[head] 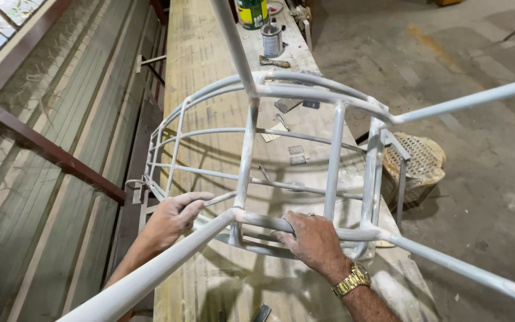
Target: Sanding the white metal frame of a chair to prepare it for painting.
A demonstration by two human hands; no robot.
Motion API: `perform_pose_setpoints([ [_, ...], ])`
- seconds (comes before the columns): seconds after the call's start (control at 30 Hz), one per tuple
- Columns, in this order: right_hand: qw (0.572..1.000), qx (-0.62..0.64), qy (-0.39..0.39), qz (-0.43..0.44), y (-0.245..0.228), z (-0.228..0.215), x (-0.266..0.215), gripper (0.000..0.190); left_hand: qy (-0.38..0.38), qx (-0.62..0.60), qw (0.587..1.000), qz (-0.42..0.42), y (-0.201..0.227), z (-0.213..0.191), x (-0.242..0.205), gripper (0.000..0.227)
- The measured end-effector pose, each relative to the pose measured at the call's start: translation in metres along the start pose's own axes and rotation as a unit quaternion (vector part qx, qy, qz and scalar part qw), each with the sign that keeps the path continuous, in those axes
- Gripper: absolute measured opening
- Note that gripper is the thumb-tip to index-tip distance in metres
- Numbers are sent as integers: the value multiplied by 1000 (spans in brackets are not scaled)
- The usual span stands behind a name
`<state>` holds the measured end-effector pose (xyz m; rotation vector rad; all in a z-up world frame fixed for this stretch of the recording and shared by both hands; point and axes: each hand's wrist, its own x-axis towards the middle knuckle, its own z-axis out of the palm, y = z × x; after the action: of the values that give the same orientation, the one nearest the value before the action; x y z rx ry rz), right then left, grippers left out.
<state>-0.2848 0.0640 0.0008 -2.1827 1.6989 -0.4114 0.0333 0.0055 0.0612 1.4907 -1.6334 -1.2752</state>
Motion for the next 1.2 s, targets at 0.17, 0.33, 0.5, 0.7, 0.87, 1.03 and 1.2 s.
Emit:
perform_pose_setpoints([
  [0.17,1000,16,-16,10,-12,-13,-4,41,-99,229,968,-10,27,17,22,35],
  [0.33,995,44,77,-41,-4,-4,-5,37,-173,282,942,55,25,18,52,32],
  [0.5,997,50,61,-10,-9,-10,-10,36,-206,356,911,-15,49,34,65,30],
  [0.7,997,36,68,-27,-1,-3,-2,35,-209,556,803,49,64,62,83,24],
  [0.87,999,34,37,-11,-1,5,-5,36,-225,569,790,-14,71,78,78,22],
  [1.03,999,38,29,6,-5,4,-6,36,-245,582,775,-8,77,78,74,17],
  [1.2,996,55,68,-5,-11,-2,-3,32,-206,629,747,59,52,90,90,19],
])
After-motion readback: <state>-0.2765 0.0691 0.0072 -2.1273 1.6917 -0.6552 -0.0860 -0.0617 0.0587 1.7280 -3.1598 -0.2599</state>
